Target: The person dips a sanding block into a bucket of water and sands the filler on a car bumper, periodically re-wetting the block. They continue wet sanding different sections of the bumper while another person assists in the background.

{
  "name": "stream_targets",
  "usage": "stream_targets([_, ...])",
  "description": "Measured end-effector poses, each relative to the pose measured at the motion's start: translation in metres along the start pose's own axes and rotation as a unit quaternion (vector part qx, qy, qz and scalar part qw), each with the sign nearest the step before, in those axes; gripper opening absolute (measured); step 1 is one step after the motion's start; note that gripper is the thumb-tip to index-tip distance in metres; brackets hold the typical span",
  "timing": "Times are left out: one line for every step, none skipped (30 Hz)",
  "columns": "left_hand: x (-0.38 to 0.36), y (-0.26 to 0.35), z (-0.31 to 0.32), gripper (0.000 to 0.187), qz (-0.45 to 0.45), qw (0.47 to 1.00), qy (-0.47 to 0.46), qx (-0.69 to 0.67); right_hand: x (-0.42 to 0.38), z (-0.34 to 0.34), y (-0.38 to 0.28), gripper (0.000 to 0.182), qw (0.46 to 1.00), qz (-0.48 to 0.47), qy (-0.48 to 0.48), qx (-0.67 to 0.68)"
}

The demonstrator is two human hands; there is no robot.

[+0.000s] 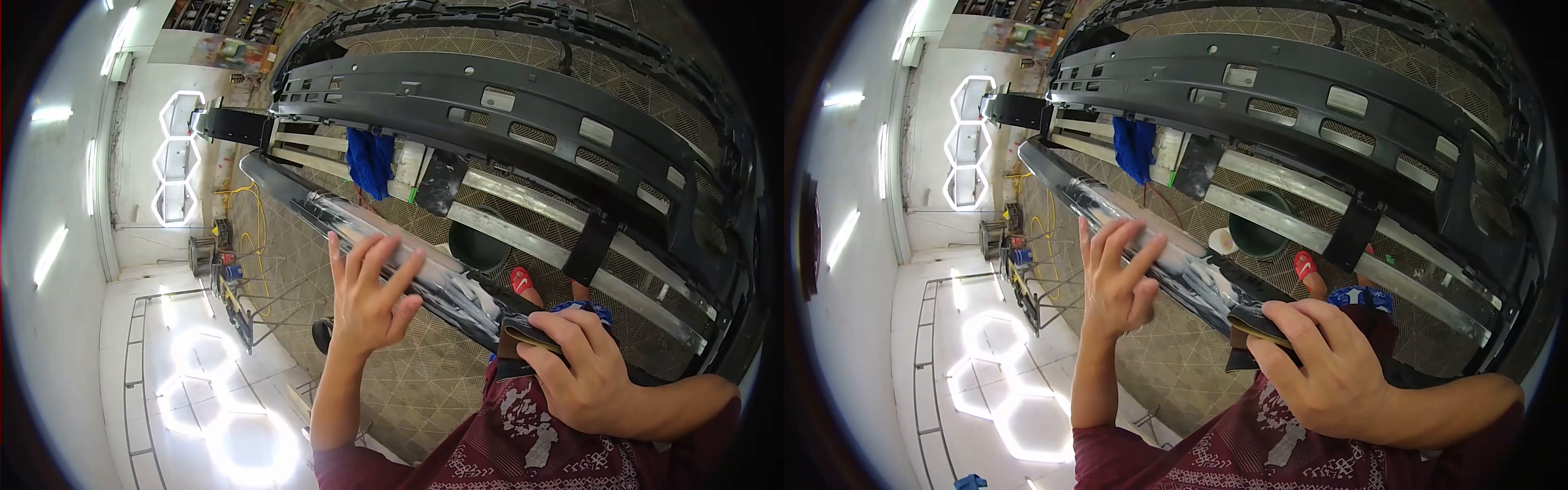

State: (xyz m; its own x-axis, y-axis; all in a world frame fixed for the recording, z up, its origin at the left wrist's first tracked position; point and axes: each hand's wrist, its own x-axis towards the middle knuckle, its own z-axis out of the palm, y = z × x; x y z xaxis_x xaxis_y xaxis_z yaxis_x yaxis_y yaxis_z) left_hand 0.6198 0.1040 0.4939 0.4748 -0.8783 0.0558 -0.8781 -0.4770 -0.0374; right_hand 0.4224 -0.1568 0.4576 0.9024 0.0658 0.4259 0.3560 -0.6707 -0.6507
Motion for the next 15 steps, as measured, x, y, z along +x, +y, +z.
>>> stream_targets([0.002,-0.002,0.001,0.054,-0.021,1.0,-0.001,-0.011,0.0,0.0,0.0,0.031,1.0,0.0,0.0,0.0])
stream_targets([0.004,-0.003,0.003,0.054,-0.041,0.999,-0.001,-0.023,0.0,0.001,0.0,0.03,1.0,0.0,0.001,0.001])
stream_targets([0.006,0.0,0.004,0.054,-0.04,0.999,-0.001,-0.024,0.0,0.001,0.0,0.03,1.0,0.002,0.002,0.0])
stream_targets([0.007,0.007,0.005,0.055,-0.011,0.999,-0.013,-0.031,0.0,0.0,0.0,0.03,1.0,0.004,0.002,-0.002])
stream_targets([0.008,0.013,0.006,0.056,0.017,0.999,-0.025,-0.039,0.0,0.0,0.0,0.03,1.0,0.008,0.003,0.001])
stream_targets([0.009,0.02,0.006,0.056,0.018,0.999,-0.026,-0.041,0.0,0.0,0.0,0.03,1.0,0.011,0.004,0.003])
stream_targets([0.008,0.026,0.006,0.056,0.041,0.997,-0.026,-0.067,0.0,0.0,0.001,0.03,1.0,0.012,0.003,0.003])
stream_targets([0.008,0.029,0.006,0.057,0.063,0.993,-0.027,-0.093,0.0,0.0,0.001,0.029,1.0,0.014,0.004,0.005])
stream_targets([0.009,0.027,0.006,0.057,0.07,0.995,-0.025,-0.073,0.0,0.001,0.001,0.029,1.0,0.016,0.005,0.007])
stream_targets([0.01,0.021,0.006,0.057,0.07,0.995,-0.026,-0.074,0.0,0.001,0.001,0.029,1.0,0.016,0.005,0.007])
stream_targets([0.012,0.008,0.008,0.053,0.048,0.998,-0.015,-0.042,0.0,0.002,0.001,0.029,1.0,0.019,0.007,0.008])
stream_targets([0.013,-0.007,0.009,0.05,0.027,1.0,-0.004,-0.01,0.0,0.002,0.001,0.029,1.0,0.021,0.009,0.008])
stream_targets([0.014,-0.027,0.009,0.044,-0.016,1.0,-0.017,0.008,0.0,0.002,0.001,0.029,1.0,0.021,0.009,0.009])
stream_targets([0.016,-0.048,0.01,0.042,-0.067,0.997,-0.015,0.019,-0.001,0.002,0.002,0.029,1.0,0.014,0.005,0.002])
stream_targets([0.018,-0.069,0.014,0.04,-0.119,0.992,-0.014,0.03,-0.001,0.002,0.002,0.029,1.0,0.007,0.001,-0.004])
